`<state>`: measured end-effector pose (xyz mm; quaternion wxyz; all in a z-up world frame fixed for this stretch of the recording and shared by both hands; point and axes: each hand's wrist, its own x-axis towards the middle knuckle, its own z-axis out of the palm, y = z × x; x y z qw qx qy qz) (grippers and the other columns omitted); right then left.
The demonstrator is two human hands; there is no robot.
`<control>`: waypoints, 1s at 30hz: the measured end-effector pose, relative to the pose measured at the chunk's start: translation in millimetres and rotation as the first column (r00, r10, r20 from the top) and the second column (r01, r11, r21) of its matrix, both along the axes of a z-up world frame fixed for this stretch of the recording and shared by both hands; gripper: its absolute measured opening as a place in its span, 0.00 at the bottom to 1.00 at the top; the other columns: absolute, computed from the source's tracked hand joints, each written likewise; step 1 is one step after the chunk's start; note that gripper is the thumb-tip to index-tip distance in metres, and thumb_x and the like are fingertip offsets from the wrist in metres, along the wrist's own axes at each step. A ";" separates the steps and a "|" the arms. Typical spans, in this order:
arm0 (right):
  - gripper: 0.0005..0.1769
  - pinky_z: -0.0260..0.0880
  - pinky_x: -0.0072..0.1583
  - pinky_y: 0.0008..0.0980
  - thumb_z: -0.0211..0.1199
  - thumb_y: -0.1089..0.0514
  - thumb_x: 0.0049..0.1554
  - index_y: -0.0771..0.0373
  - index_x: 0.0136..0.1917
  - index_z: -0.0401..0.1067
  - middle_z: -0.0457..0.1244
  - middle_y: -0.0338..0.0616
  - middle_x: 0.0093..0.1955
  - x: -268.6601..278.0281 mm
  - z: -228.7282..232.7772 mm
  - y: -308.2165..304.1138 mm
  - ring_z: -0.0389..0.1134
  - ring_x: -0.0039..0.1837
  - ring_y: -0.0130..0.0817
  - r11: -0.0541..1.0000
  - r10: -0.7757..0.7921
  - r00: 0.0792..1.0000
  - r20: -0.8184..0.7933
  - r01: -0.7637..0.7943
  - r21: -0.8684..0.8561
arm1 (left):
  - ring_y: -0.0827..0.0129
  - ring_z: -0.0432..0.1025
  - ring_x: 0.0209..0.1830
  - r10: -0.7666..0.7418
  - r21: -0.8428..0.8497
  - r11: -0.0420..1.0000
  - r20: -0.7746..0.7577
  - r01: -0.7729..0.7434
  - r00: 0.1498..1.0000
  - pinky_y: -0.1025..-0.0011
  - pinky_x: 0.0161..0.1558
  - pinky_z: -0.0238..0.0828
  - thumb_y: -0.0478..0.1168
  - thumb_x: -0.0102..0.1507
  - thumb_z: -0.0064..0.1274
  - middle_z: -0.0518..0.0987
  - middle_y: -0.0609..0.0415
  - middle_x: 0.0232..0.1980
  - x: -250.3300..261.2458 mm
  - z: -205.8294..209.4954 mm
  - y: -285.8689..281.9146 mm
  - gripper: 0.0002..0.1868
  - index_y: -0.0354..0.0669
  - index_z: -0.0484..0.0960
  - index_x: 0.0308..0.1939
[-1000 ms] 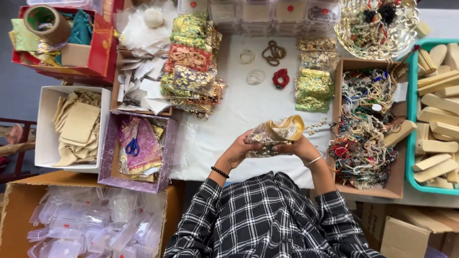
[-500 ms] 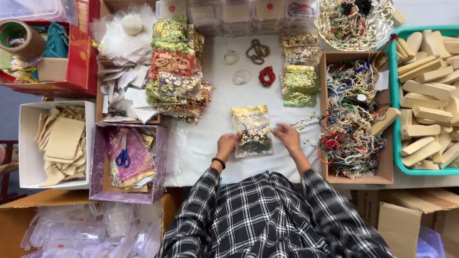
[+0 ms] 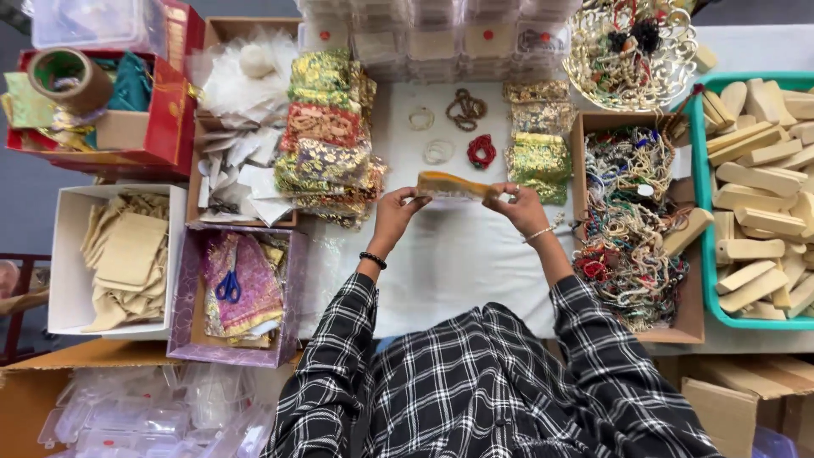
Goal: The person organizes various jewelry items including necklaces, bracelets, and decorative pouches into different containers and onto a workspace, handling them by hand one at a time.
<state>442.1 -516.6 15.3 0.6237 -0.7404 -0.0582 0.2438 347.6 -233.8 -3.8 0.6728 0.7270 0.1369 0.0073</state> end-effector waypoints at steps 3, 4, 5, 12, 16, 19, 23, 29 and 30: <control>0.15 0.66 0.66 0.33 0.65 0.70 0.45 0.55 0.44 0.82 0.75 0.35 0.53 -7.5 4.9 -3.6 0.71 0.57 0.30 0.968 0.213 0.800 0.560 -0.094 -0.233 | 0.67 0.79 0.51 -0.105 0.435 0.899 0.337 -0.055 0.936 0.64 0.58 0.67 0.30 0.57 0.60 0.88 0.58 0.47 0.3 31.0 6.3 0.12 0.47 0.91 0.41; 0.15 0.66 0.66 0.33 0.65 0.70 0.45 0.55 0.44 0.82 0.75 0.35 0.53 -12.6 0.2 -2.9 0.71 0.57 0.30 0.969 0.209 0.799 0.564 -0.089 -0.232 | 0.67 0.79 0.51 -0.109 0.436 0.899 0.340 -0.053 0.934 0.64 0.58 0.67 0.30 0.57 0.60 0.88 0.58 0.47 -2.4 27.6 3.6 0.12 0.47 0.91 0.41; 0.13 0.64 0.65 0.33 0.69 0.67 0.44 0.53 0.42 0.82 0.74 0.32 0.53 -20.4 -5.5 -3.0 0.69 0.56 0.30 0.965 0.212 0.770 0.602 -0.067 -0.254 | 0.65 0.78 0.52 -0.107 0.447 0.894 0.294 -0.037 0.950 0.65 0.57 0.67 0.29 0.56 0.59 0.88 0.58 0.47 -8.3 22.9 -0.2 0.13 0.50 0.90 0.41; 0.13 0.64 0.63 0.30 0.69 0.61 0.44 0.43 0.40 0.84 0.75 0.23 0.51 -84.0 -101.0 -40.4 0.66 0.56 0.29 0.882 0.324 0.752 0.574 -0.021 -0.471 | 0.61 0.79 0.47 -0.229 0.551 0.820 0.068 0.155 0.971 0.65 0.55 0.70 0.31 0.59 0.58 0.87 0.55 0.47 -73.6 -93.9 -23.9 0.12 0.51 0.90 0.43; 0.11 0.53 0.58 0.42 0.77 0.55 0.44 0.49 0.43 0.84 0.72 0.32 0.45 -110.6 -133.9 -58.2 0.64 0.58 0.37 0.841 0.242 0.823 0.514 0.086 -0.534 | 0.60 0.80 0.44 -0.196 0.317 0.930 -0.007 0.188 0.981 0.67 0.48 0.76 0.34 0.61 0.57 0.85 0.53 0.48 -106.0 -82.9 -35.6 0.11 0.47 0.86 0.47; 0.12 0.53 0.59 0.38 0.76 0.51 0.48 0.48 0.47 0.82 0.71 0.32 0.48 -122.3 -153.8 -62.2 0.64 0.58 0.34 0.840 0.100 0.860 0.500 0.196 -0.505 | 0.58 0.81 0.38 -0.126 0.273 0.949 -0.119 0.154 0.985 0.66 0.42 0.76 0.36 0.62 0.56 0.85 0.50 0.45 -110.8 -54.3 -47.4 0.10 0.45 0.86 0.47; 0.10 0.55 0.63 0.32 0.68 0.54 0.57 0.52 0.51 0.70 0.72 0.26 0.48 -127.7 -182.8 -65.9 0.64 0.56 0.26 0.909 -0.011 0.911 0.413 0.181 -0.376 | 0.54 0.78 0.35 0.011 0.270 0.960 -0.307 0.077 0.951 0.60 0.39 0.70 0.39 0.69 0.50 0.84 0.45 0.36 -108.8 -49.6 -62.2 0.13 0.43 0.73 0.57; 0.17 0.47 0.66 0.41 0.64 0.64 0.54 0.45 0.53 0.81 0.71 0.26 0.51 -130.0 -109.9 -49.6 0.56 0.62 0.37 0.869 0.178 0.864 0.470 0.086 -0.488 | 0.59 0.79 0.39 -0.101 0.307 0.947 0.007 0.094 0.995 0.64 0.44 0.76 0.35 0.67 0.49 0.81 0.51 0.44 -117.7 -63.0 -68.3 0.10 0.48 0.82 0.51; 0.23 0.44 0.67 0.44 0.61 0.67 0.53 0.45 0.56 0.81 0.69 0.27 0.51 -130.0 -98.8 -47.4 0.54 0.64 0.39 0.876 0.229 0.866 0.445 0.016 -0.482 | 0.56 0.76 0.35 -0.133 0.341 0.926 -0.103 0.160 0.986 0.62 0.41 0.75 0.35 0.64 0.51 0.78 0.49 0.44 -116.0 -35.6 -68.4 0.14 0.49 0.82 0.53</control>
